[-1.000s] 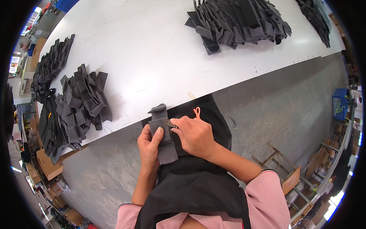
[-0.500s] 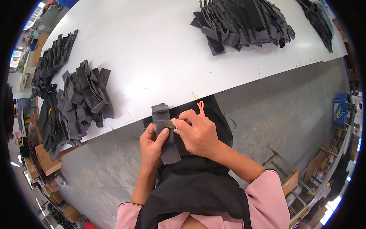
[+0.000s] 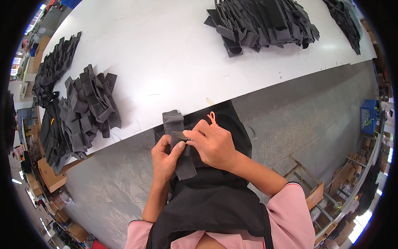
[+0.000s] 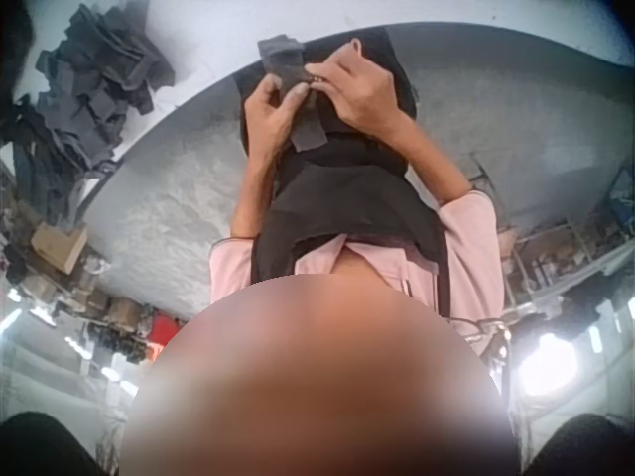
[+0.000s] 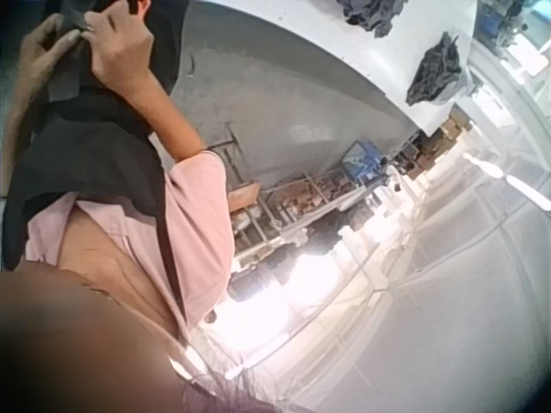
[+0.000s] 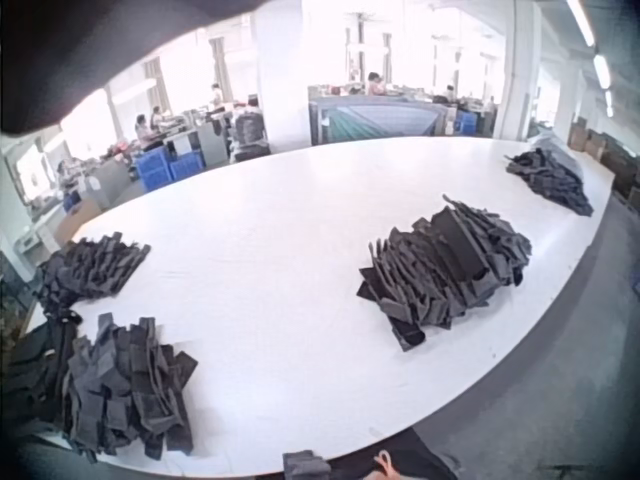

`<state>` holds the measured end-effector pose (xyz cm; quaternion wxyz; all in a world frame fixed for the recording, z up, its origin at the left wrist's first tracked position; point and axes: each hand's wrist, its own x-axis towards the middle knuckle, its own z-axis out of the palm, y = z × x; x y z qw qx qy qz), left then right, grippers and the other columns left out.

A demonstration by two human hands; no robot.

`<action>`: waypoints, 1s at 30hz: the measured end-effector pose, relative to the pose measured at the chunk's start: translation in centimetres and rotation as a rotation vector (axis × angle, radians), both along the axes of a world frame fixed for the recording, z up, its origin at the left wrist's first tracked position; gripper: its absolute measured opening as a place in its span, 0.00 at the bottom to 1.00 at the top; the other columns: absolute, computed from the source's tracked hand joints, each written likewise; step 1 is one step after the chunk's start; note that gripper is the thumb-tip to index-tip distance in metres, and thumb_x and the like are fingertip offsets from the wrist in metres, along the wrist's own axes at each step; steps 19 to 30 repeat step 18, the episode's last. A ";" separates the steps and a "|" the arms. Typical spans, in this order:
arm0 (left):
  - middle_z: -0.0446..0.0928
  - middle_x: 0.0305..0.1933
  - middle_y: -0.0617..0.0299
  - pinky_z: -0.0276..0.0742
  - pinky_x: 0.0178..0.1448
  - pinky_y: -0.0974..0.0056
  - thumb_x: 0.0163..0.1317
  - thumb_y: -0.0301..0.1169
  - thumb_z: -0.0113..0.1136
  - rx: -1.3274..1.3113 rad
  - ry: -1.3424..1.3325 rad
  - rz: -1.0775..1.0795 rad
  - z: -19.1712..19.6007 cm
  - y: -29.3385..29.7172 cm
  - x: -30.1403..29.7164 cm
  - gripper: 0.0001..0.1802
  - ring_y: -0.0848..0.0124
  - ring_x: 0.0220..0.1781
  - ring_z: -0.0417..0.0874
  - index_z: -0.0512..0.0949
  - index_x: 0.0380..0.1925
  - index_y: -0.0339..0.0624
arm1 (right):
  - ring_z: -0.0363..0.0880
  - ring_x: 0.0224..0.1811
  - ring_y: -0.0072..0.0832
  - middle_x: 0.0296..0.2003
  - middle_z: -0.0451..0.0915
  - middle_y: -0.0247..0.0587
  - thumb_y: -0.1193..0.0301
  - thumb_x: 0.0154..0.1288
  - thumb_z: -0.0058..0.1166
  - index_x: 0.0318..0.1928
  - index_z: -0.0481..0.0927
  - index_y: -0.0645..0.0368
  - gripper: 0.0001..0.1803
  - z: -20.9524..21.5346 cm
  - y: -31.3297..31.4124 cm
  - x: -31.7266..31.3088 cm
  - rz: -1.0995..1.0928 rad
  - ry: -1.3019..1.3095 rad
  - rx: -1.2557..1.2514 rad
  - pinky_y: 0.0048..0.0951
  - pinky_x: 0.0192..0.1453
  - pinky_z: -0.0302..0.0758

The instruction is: Trim and inspect black fabric straps using small hand shears or snips.

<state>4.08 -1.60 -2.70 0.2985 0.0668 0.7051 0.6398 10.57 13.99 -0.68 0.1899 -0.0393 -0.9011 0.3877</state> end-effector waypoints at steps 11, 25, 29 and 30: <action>0.74 0.28 0.70 0.65 0.34 0.75 0.59 0.33 0.65 0.097 -0.292 0.001 0.7 0.3 -0.8 0.11 0.84 0.31 0.69 0.74 0.26 0.39 | 0.67 0.25 0.20 0.29 0.68 0.34 0.82 0.48 0.63 0.42 0.79 0.60 0.17 -1.0 0.1 0.0 -0.144 -0.099 -0.516 0.21 0.32 0.67; 0.77 0.32 0.71 0.65 0.38 0.77 0.61 0.35 0.63 0.083 -0.378 0.041 1.4 0.2 -1.4 0.13 0.84 0.33 0.70 0.79 0.38 0.36 | 0.70 0.26 0.22 0.26 0.68 0.34 0.81 0.44 0.61 0.52 0.76 0.53 0.29 0.2 0.1 0.2 0.104 -0.224 -0.310 0.28 0.37 0.71; 0.77 0.32 0.71 0.65 0.38 0.77 0.61 0.35 0.63 0.083 -0.378 0.041 1.4 0.2 -1.4 0.13 0.84 0.33 0.70 0.79 0.38 0.36 | 0.70 0.26 0.22 0.26 0.68 0.34 0.81 0.44 0.61 0.52 0.76 0.53 0.29 0.2 0.1 0.2 0.104 -0.224 -0.310 0.28 0.37 0.71; 0.77 0.32 0.71 0.65 0.38 0.77 0.61 0.35 0.63 0.083 -0.378 0.041 1.4 0.2 -1.4 0.13 0.84 0.33 0.70 0.79 0.38 0.36 | 0.70 0.26 0.22 0.26 0.68 0.34 0.81 0.44 0.61 0.52 0.76 0.53 0.29 0.2 0.1 0.2 0.104 -0.224 -0.310 0.28 0.37 0.71</action>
